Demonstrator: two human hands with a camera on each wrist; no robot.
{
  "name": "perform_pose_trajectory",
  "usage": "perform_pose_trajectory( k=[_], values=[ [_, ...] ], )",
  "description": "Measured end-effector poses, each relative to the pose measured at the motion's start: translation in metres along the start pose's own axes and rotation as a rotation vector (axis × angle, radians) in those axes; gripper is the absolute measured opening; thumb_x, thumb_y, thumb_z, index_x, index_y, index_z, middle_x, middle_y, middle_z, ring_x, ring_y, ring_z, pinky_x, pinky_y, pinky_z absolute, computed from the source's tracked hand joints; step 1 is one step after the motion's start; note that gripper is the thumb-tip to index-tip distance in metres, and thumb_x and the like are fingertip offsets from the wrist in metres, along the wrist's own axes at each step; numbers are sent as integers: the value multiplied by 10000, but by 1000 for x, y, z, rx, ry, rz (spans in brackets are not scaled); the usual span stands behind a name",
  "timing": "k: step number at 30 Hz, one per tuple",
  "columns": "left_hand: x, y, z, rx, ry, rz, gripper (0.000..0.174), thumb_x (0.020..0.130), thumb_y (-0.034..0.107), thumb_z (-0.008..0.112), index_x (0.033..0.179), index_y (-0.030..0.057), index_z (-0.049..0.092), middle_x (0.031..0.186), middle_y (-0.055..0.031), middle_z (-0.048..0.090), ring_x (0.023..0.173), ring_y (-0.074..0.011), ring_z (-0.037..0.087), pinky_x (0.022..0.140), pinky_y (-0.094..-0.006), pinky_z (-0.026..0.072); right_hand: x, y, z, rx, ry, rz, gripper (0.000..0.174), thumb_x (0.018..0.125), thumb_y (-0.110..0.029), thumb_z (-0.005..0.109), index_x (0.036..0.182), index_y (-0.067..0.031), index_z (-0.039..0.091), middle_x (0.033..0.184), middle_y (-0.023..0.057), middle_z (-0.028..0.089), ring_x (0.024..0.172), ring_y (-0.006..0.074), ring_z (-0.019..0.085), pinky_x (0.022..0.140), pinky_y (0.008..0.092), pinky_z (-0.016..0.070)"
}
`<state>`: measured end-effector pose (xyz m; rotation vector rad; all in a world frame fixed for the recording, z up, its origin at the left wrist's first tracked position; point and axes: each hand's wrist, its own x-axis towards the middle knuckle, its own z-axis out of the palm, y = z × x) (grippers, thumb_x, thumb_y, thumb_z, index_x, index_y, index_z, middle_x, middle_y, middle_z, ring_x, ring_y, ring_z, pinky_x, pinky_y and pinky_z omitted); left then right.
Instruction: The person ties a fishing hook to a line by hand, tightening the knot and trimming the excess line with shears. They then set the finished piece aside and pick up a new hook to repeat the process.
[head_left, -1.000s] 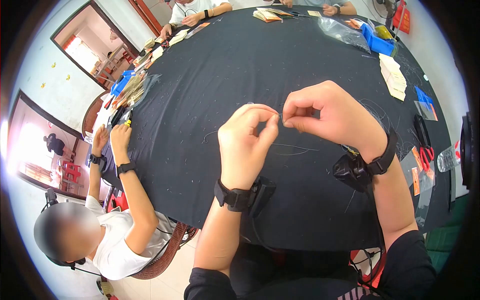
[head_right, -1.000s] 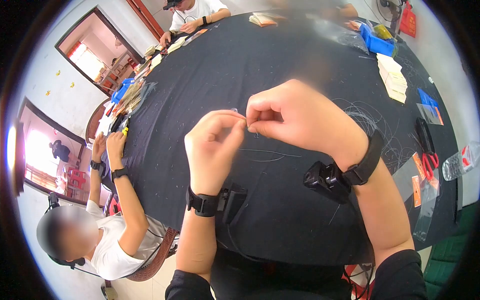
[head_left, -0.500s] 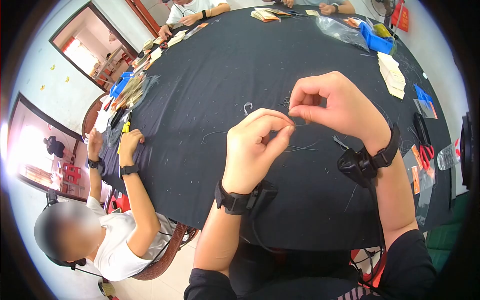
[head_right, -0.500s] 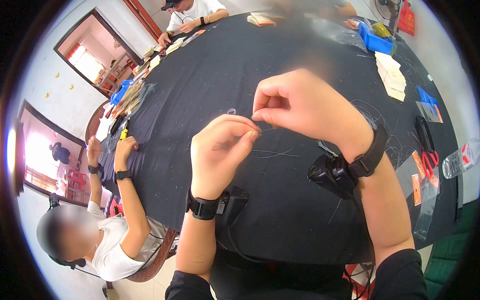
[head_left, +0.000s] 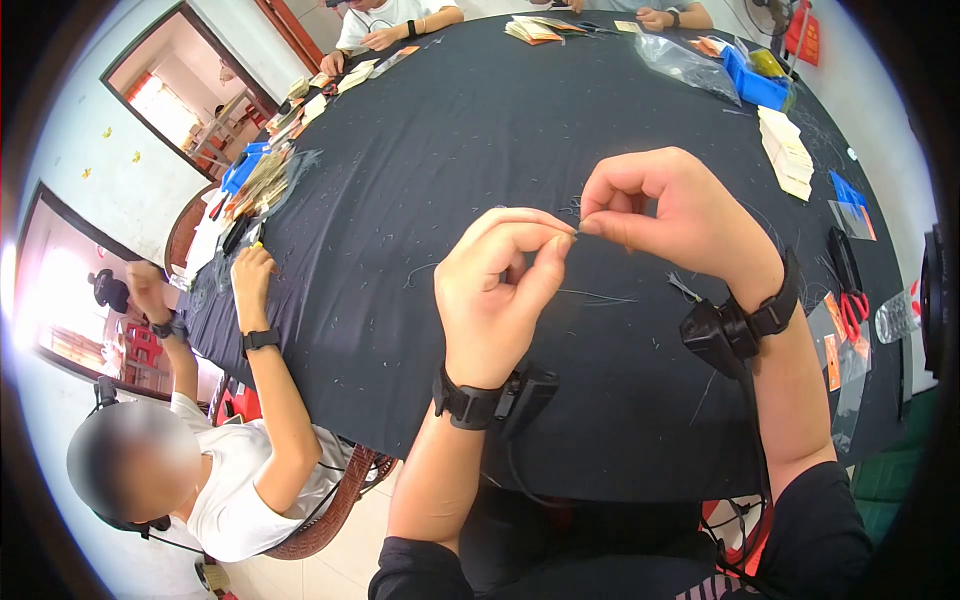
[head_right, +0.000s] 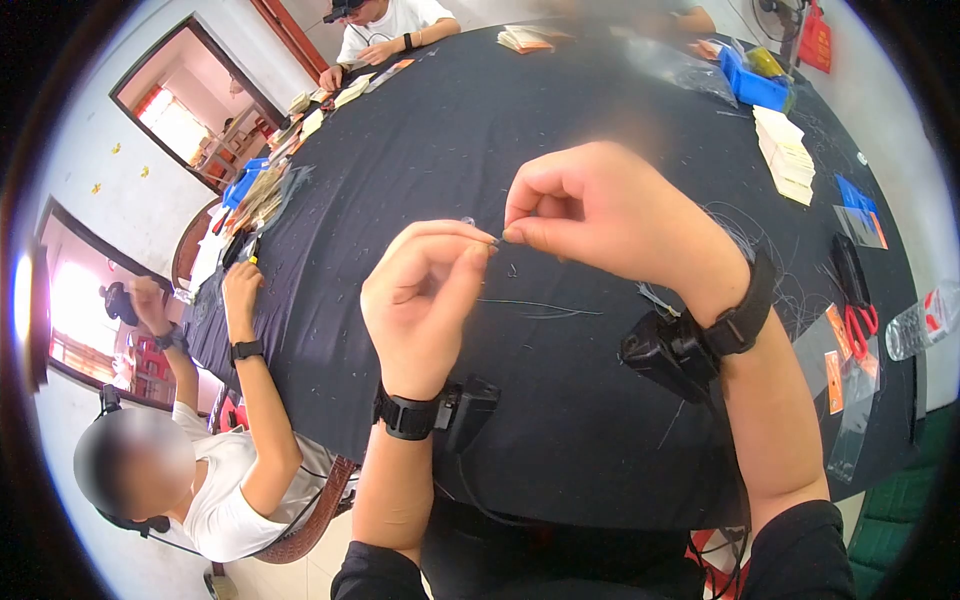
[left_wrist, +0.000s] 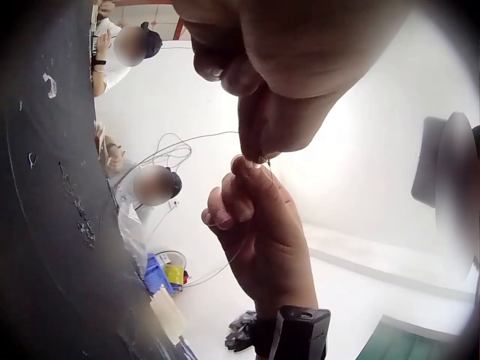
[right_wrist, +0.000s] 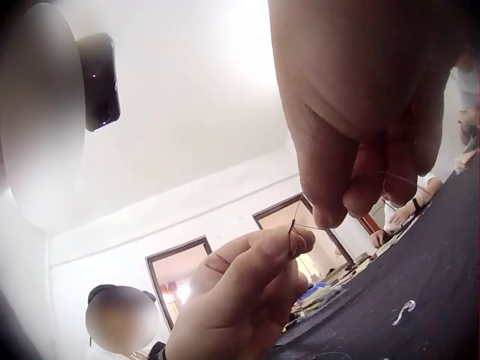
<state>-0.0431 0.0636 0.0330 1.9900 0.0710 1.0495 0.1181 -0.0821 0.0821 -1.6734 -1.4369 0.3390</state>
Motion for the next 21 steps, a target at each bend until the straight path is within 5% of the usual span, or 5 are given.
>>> perform_pose_trajectory(
  k=[6, 15, 16, 17, 21],
  values=[
    [-1, -1, 2, -28, 150, -67, 23, 920, -18, 727, 899, -8, 725, 1018, -62, 747, 787, -47, 596, 687, -211, 465, 1, 0, 12, -11, 49, -120, 76, 908, -82, 751, 887, -24, 706, 659, 7, 619, 597, 66, 567, 571, 241, 426],
    [-1, -3, 10, 153, -10, 43, 63, 851, -9, 762, 901, 21, 737, 945, -80, 753, 801, -176, 700, 702, -282, 537, -3, -1, 5, -256, 43, -327, 91, 845, -77, 758, 914, -41, 710, 735, 120, 647, 623, 247, 582, 601, 322, 461],
    [-1, -2, 11, 141, -27, 54, 67, 848, -9, 766, 900, 20, 736, 944, -80, 752, 798, -175, 699, 703, -285, 539, -3, -1, 2, -249, 28, -323, 92, 847, -80, 759, 916, -42, 710, 734, 113, 649, 624, 238, 582, 602, 318, 461],
    [0, -7, 12, 144, -44, 157, 95, 840, -21, 770, 897, 19, 706, 944, -58, 722, 706, -148, 659, 564, -266, 505, -3, -2, -1, -242, 15, -318, 94, 849, -83, 760, 918, -42, 710, 732, 106, 650, 624, 228, 583, 603, 313, 460],
    [-2, 0, 12, 107, -52, 227, 116, 822, -41, 782, 891, 17, 709, 950, -49, 725, 698, -127, 648, 542, -248, 481, -5, -11, -6, -161, 17, -264, 75, 840, -20, 768, 855, -16, 695, 748, 73, 671, 638, 182, 640, 606, 283, 486]
  ],
)
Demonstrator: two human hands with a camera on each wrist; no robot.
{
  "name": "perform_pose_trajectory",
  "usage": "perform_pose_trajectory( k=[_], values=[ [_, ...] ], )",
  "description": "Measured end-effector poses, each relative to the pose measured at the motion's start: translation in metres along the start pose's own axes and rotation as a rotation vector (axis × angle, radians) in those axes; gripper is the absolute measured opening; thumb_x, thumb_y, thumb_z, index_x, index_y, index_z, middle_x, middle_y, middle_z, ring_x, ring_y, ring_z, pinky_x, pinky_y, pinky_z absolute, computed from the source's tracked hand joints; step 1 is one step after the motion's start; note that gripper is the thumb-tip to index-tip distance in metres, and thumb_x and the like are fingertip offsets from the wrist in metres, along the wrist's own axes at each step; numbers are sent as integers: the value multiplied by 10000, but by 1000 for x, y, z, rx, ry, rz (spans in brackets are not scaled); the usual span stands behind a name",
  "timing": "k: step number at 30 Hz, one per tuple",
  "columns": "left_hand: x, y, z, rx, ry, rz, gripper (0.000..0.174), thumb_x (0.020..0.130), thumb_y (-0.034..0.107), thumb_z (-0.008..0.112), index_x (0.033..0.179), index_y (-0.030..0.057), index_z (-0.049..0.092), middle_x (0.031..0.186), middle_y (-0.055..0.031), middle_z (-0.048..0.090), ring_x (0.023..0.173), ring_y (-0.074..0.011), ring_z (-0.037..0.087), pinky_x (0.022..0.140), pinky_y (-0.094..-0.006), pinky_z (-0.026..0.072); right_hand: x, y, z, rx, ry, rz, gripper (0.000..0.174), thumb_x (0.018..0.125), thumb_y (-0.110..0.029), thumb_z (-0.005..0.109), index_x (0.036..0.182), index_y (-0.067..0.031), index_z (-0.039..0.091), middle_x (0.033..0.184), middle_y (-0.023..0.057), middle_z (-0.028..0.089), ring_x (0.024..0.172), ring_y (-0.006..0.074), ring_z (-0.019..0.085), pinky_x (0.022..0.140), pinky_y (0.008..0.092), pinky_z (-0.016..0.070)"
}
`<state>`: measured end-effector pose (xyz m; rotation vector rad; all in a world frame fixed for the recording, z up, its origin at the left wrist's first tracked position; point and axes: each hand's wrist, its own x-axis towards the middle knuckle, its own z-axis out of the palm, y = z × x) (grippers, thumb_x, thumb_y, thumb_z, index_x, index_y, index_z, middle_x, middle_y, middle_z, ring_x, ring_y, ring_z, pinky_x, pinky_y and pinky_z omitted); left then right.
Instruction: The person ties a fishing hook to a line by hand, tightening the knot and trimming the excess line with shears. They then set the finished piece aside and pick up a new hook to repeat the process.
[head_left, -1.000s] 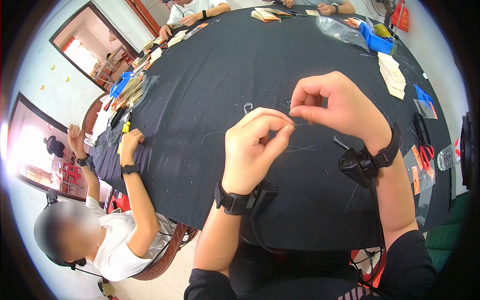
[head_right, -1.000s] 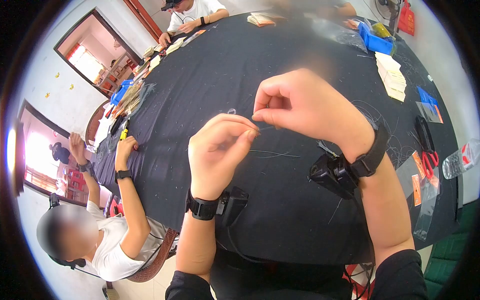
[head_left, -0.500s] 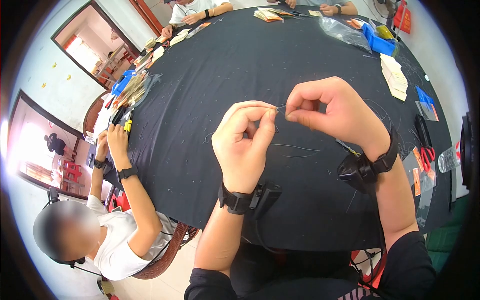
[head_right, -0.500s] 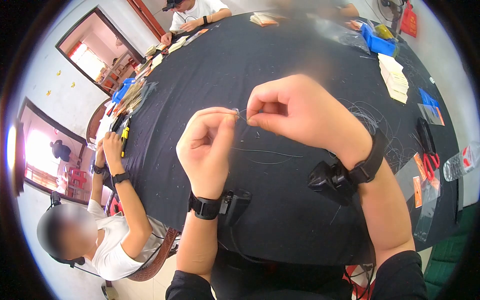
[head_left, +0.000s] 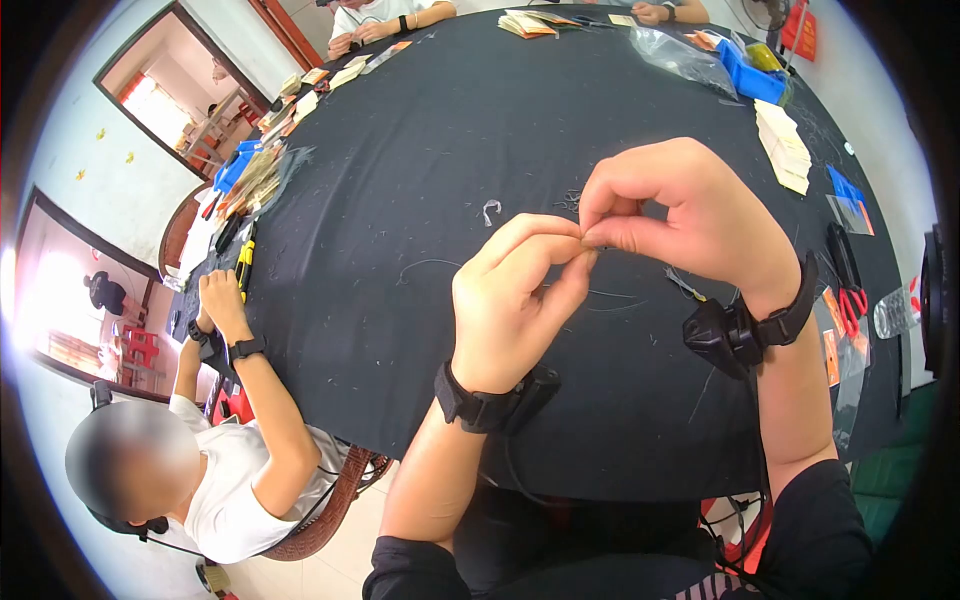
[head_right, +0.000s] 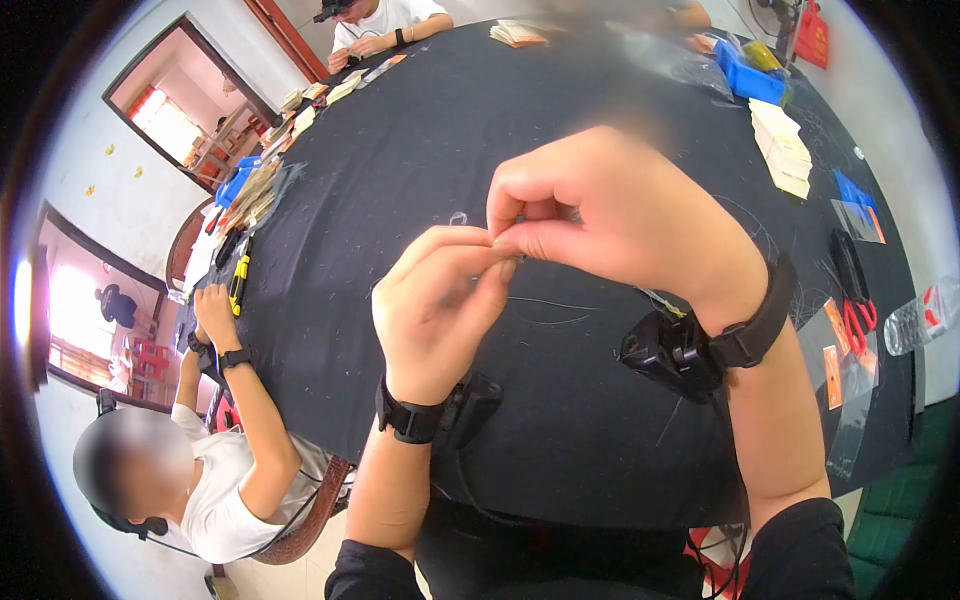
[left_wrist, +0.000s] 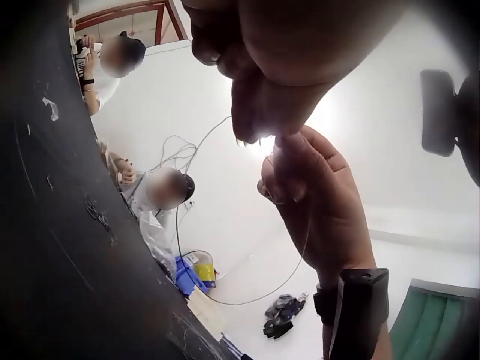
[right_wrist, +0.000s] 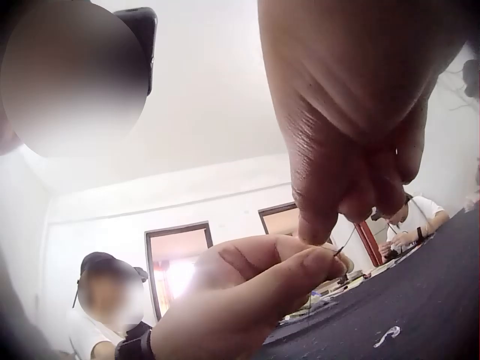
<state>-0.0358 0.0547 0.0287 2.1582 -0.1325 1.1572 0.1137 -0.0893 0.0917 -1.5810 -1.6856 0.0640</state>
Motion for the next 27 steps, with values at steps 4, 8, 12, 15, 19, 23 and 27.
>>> perform_pose_trajectory(
  k=[4, 8, 12, 15, 19, 23, 27],
  values=[
    [-1, -1, -3, -55, 60, 28, 129, 812, -58, 787, 886, 23, 719, 965, -39, 738, 646, -84, 593, 513, -229, 441, 0, 2, -1, -2, 64, 54, 85, 839, -30, 782, 849, -27, 698, 724, 29, 666, 644, 110, 630, 596, 253, 467],
    [0, -2, -4, -38, 115, 63, 134, 812, -67, 788, 883, 26, 724, 975, -38, 749, 607, -55, 541, 497, -220, 411, 0, 4, 2, 15, 99, 71, 90, 839, -41, 788, 849, -33, 700, 712, -1, 653, 641, 69, 603, 591, 229, 444],
    [-1, 0, -6, -47, 135, 53, 129, 819, -71, 788, 881, 22, 723, 977, -50, 750, 593, -52, 523, 498, -217, 406, 0, 5, 7, 72, 124, 105, 99, 853, -66, 789, 842, -35, 695, 693, -26, 634, 620, 40, 569, 569, 216, 420],
    [-1, 0, -8, -57, 149, 47, 126, 821, -71, 787, 878, 20, 719, 974, -55, 749, 578, -51, 501, 501, -216, 402, 3, -4, 5, 315, 91, 281, 112, 871, -86, 782, 838, -29, 692, 667, -40, 611, 593, 25, 539, 538, 205, 387],
    [0, -3, -8, -98, 147, 50, 123, 819, -65, 788, 877, 18, 717, 973, -54, 748, 572, -52, 490, 504, -219, 401, 4, -7, 9, 460, 111, 389, 114, 885, -93, 775, 845, -23, 694, 648, -47, 593, 568, 13, 511, 514, 197, 357],
    [1, -5, -10, -119, 121, 45, 123, 817, -59, 786, 883, 23, 722, 974, -45, 748, 572, -53, 489, 505, -219, 400, 4, -10, 3, 389, 115, 365, 107, 889, -93, 772, 853, -22, 699, 648, -50, 591, 564, 12, 507, 510, 197, 352],
    [0, -6, -9, -143, 107, 46, 121, 818, -57, 783, 883, 27, 726, 980, -41, 750, 573, -52, 488, 504, -217, 398, 3, -9, 3, 342, 105, 352, 111, 894, -100, 776, 860, -21, 705, 654, -45, 600, 561, 12, 508, 508, 195, 355]
  ],
)
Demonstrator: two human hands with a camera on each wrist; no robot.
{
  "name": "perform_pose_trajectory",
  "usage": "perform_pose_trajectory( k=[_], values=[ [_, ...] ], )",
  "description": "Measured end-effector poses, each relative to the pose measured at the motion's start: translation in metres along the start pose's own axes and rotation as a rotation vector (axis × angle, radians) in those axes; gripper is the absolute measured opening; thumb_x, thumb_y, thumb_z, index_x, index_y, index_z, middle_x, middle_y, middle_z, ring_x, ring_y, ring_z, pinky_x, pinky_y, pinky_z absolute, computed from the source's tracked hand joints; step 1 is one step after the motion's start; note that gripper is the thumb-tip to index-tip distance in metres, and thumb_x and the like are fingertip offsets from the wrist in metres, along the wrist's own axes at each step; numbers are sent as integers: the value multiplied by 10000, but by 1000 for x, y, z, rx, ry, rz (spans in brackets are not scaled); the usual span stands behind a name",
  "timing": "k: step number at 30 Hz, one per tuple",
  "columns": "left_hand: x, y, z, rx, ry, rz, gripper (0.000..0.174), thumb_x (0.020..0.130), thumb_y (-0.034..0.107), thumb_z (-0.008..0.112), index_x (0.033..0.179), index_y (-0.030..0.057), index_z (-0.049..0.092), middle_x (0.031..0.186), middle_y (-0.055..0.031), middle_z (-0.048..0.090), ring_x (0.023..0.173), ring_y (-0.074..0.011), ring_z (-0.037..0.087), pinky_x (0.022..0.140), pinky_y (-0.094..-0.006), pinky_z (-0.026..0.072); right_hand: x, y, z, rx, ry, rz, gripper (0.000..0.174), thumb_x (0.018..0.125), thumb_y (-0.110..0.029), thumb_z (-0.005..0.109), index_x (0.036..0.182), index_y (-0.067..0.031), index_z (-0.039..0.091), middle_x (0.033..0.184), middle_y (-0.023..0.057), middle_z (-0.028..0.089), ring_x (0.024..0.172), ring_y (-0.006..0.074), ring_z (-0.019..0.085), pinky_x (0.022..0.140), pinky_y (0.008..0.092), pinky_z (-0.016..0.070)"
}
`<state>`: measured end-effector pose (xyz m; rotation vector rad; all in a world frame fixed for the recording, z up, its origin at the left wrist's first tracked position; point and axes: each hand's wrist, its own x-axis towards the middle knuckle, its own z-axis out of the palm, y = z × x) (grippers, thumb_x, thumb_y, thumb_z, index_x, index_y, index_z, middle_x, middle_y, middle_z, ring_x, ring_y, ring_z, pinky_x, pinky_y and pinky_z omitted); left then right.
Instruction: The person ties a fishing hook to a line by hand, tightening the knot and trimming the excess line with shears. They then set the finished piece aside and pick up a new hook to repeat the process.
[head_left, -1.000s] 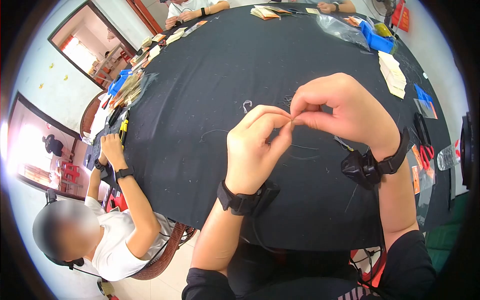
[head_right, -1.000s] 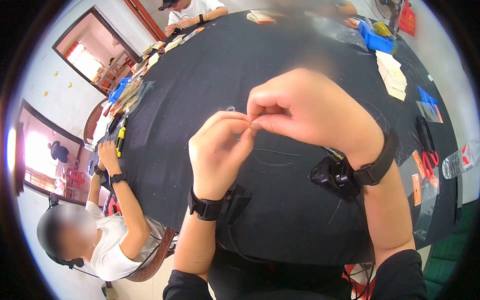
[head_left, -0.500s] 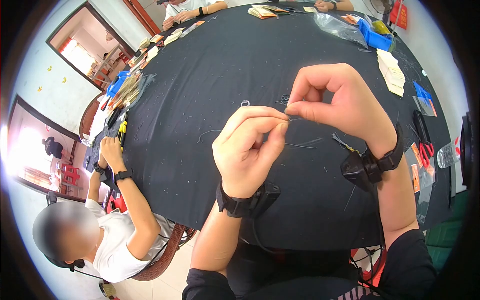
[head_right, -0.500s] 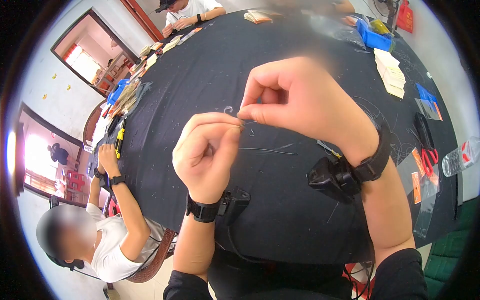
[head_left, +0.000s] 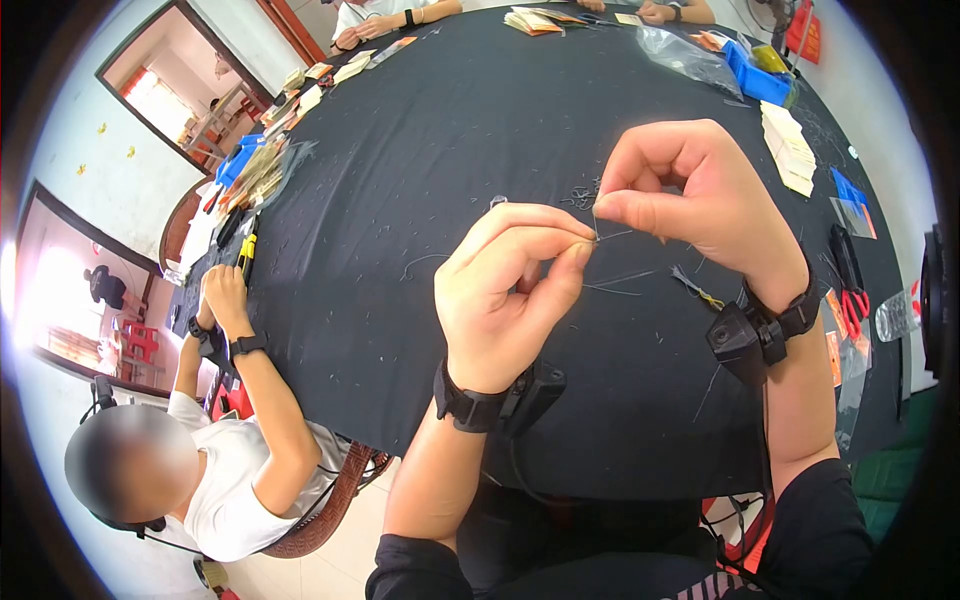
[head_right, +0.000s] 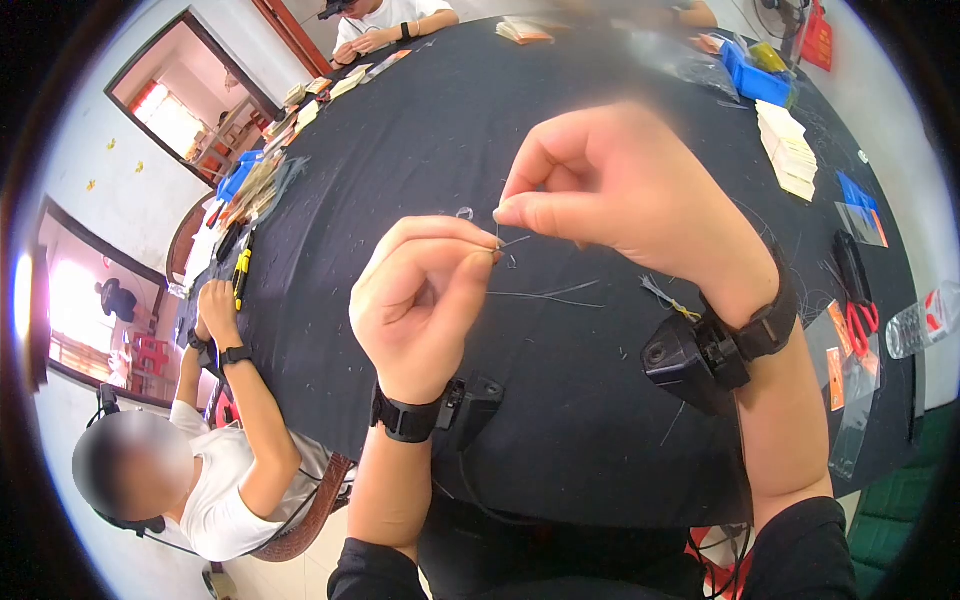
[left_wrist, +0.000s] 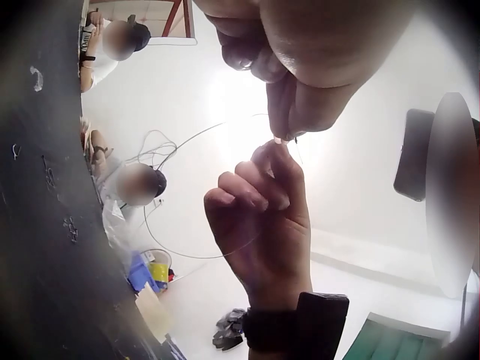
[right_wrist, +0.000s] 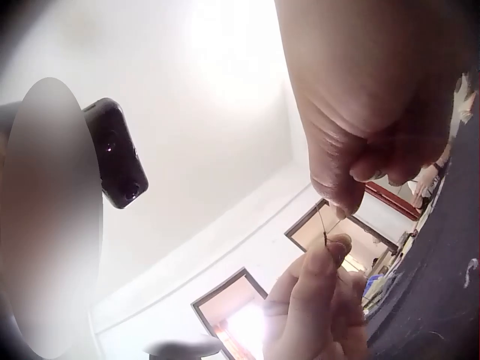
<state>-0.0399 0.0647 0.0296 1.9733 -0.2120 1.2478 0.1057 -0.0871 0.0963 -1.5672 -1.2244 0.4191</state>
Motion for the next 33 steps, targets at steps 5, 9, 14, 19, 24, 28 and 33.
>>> perform_pose_trajectory(
  k=[5, 9, 14, 19, 24, 28, 33],
  values=[
    [0, 2, -2, 38, 50, -5, 105, 827, -49, 783, 879, 25, 729, 987, -45, 750, 560, -40, 482, 498, -211, 392, 1, 5, 6, 102, -44, 92, 118, 906, -114, 778, 868, -24, 712, 657, -43, 610, 565, 13, 517, 509, 191, 366],
    [1, 0, -2, 144, 139, -58, 87, 845, -39, 776, 889, 22, 732, 987, -46, 748, 531, -24, 455, 489, -212, 386, 0, 0, 11, 5, -55, 79, 101, 893, -98, 776, 856, -26, 715, 639, -36, 604, 570, 21, 507, 513, 216, 369],
    [0, -4, 3, 191, 72, -123, 83, 849, -38, 763, 889, 20, 719, 963, -38, 737, 584, -54, 524, 503, -227, 412, -3, 5, 19, -319, -17, -182, 86, 826, -60, 780, 836, -18, 705, 615, 44, 576, 550, 99, 488, 537, 274, 385],
    [1, -2, 5, 199, -74, -116, 79, 849, -31, 757, 888, 13, 704, 946, -56, 719, 669, -136, 637, 549, -262, 484, -3, 7, 8, -455, -49, -371, 65, 815, -35, 753, 858, -16, 708, 679, 91, 614, 566, 202, 533, 551, 296, 422],
    [1, 6, 3, 95, -261, -204, 113, 825, -9, 797, 921, 20, 746, 939, -56, 746, 713, -127, 662, 621, -243, 515, 0, 12, 0, -396, -87, -407, 73, 836, -48, 756, 867, -16, 698, 721, 91, 642, 595, 208, 576, 571, 297, 443],
    [-1, -2, 2, -10, -230, -206, 84, 838, -11, 781, 889, 25, 726, 946, -38, 738, 622, -77, 573, 542, -232, 447, 0, 6, -1, -442, -74, -303, 101, 852, -65, 762, 853, -9, 678, 724, 83, 644, 611, 191, 605, 585, 283, 452],
    [0, -1, 0, -50, -191, -203, 61, 862, -24, 759, 881, 26, 730, 976, -47, 744, 651, -70, 532, 584, -236, 433, 1, 11, 1, -378, -17, -243, 124, 872, -70, 768, 854, 1, 668, 712, 50, 644, 608, 118, 585, 586, 259, 448]
  ],
)
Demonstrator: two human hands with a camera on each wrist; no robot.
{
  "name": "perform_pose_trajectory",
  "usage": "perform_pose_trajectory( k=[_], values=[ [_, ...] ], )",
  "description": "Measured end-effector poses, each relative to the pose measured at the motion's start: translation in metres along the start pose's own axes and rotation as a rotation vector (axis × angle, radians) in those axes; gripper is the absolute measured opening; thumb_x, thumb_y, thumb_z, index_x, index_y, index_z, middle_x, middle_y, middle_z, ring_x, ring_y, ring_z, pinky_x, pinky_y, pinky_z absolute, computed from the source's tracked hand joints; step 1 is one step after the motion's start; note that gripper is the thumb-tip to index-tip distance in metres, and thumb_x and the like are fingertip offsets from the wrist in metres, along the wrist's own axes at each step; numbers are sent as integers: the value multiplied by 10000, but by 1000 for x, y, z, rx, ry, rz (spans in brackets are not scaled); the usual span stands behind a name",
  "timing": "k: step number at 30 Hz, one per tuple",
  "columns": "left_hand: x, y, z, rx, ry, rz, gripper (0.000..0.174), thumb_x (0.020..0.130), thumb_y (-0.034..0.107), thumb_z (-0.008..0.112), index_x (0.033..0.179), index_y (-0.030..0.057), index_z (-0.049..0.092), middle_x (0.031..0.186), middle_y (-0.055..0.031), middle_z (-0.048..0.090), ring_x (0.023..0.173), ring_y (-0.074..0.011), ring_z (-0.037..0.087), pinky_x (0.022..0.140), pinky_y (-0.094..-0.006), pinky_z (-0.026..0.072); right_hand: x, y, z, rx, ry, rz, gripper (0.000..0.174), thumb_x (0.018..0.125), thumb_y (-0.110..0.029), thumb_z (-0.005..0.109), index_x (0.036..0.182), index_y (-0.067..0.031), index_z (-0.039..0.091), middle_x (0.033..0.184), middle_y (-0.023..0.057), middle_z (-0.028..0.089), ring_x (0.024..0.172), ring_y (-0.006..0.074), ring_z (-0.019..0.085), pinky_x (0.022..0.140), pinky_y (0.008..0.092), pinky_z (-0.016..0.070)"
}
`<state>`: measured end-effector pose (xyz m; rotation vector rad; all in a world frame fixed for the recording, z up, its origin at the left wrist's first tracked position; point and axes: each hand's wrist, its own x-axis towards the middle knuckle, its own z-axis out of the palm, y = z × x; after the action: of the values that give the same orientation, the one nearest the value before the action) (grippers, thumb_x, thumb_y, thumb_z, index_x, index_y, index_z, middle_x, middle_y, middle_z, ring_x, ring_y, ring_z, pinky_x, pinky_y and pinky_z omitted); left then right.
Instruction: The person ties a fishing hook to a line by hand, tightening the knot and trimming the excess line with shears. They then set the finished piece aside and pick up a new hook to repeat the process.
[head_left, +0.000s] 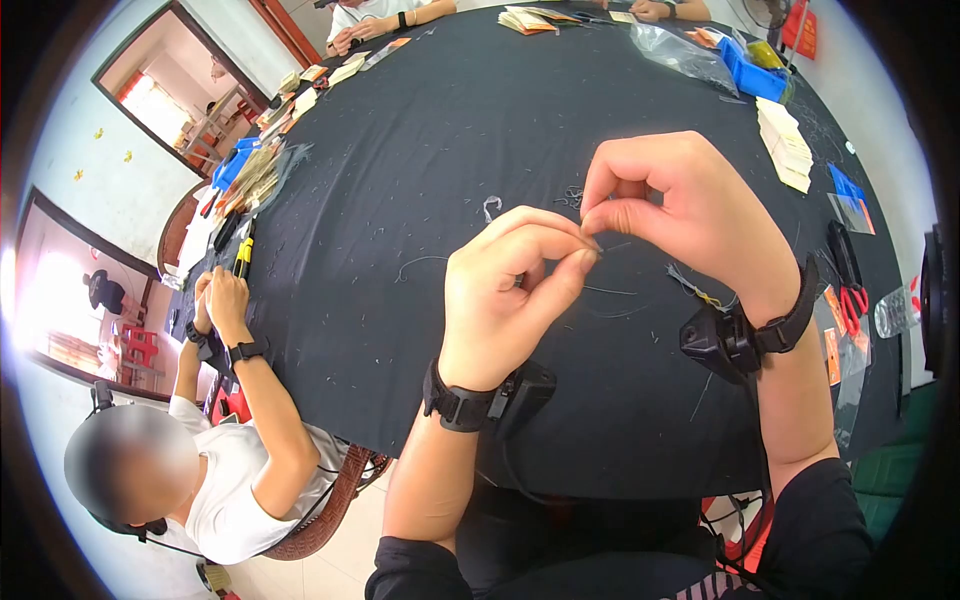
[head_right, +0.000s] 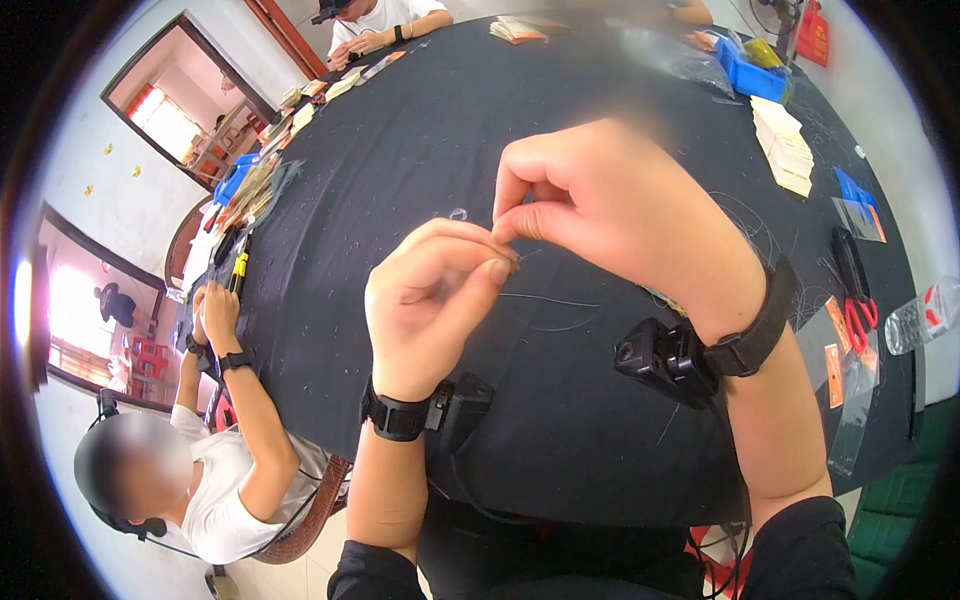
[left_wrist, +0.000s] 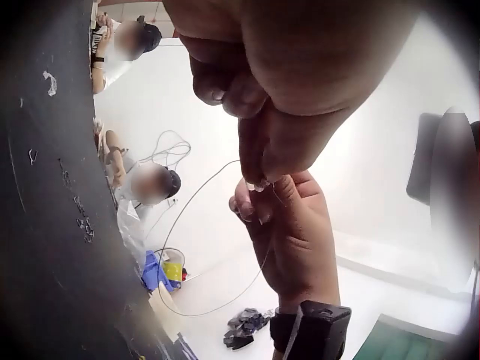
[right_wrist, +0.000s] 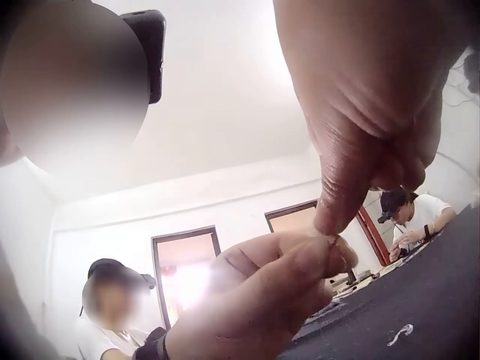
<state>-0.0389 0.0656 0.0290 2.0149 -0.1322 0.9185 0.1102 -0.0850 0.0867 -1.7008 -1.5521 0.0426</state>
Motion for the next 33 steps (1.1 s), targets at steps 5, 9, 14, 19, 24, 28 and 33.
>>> perform_pose_trajectory(
  k=[5, 9, 14, 19, 24, 28, 33],
  values=[
    [-3, 1, -2, -99, 34, -115, 42, 920, -51, 712, 897, -19, 726, 1015, -93, 731, 899, -137, 664, 786, -267, 527, 0, 0, 3, -4, 32, 38, 144, 888, -88, 778, 853, -1, 670, 689, 27, 629, 604, 77, 554, 570, 239, 432],
    [-2, 3, -2, -95, 124, -144, 34, 934, -38, 711, 912, -21, 731, 1041, -91, 727, 894, -118, 652, 775, -257, 516, -1, -3, 4, -14, 35, 92, 144, 891, -95, 780, 854, -4, 675, 653, 16, 605, 584, 70, 524, 556, 237, 416],
    [-1, -6, 3, -49, 251, -86, 36, 885, -19, 750, 898, 9, 731, 979, -46, 745, 600, -30, 461, 539, -213, 387, -1, -7, 7, -7, -2, 109, 105, 888, -81, 766, 875, -14, 686, 621, 19, 573, 555, 91, 491, 539, 262, 397],
    [-1, -7, 5, 79, 285, -87, 43, 874, -14, 754, 892, 8, 723, 955, -44, 739, 590, -51, 460, 528, -222, 382, -4, -8, 12, -34, -45, -43, 73, 852, -53, 754, 886, -27, 694, 635, 62, 567, 539, 179, 503, 540, 296, 408],
    [-1, 1, 3, 173, 95, -124, 50, 865, -1, 756, 911, 3, 736, 954, -67, 741, 736, -103, 632, 665, -243, 497, -3, -4, 8, -86, -19, -165, 66, 834, -36, 754, 875, -28, 702, 677, 68, 599, 552, 194, 541, 550, 291, 428],
    [-1, 3, 3, 84, 13, -97, 52, 857, -13, 755, 897, 10, 731, 960, -54, 743, 692, -88, 583, 612, -242, 460, -1, -4, 0, -27, 36, -53, 59, 836, -31, 761, 871, -27, 715, 689, 50, 623, 563, 139, 563, 549, 265, 438],
    [-1, -1, 4, -18, 16, -40, 55, 856, 3, 768, 884, 39, 736, 978, -23, 743, 541, -36, 449, 494, -220, 368, -1, -3, -1, -7, 38, 10, 47, 841, -32, 764, 869, -30, 726, 669, 24, 631, 568, 84, 559, 543, 238, 423]
  ],
)
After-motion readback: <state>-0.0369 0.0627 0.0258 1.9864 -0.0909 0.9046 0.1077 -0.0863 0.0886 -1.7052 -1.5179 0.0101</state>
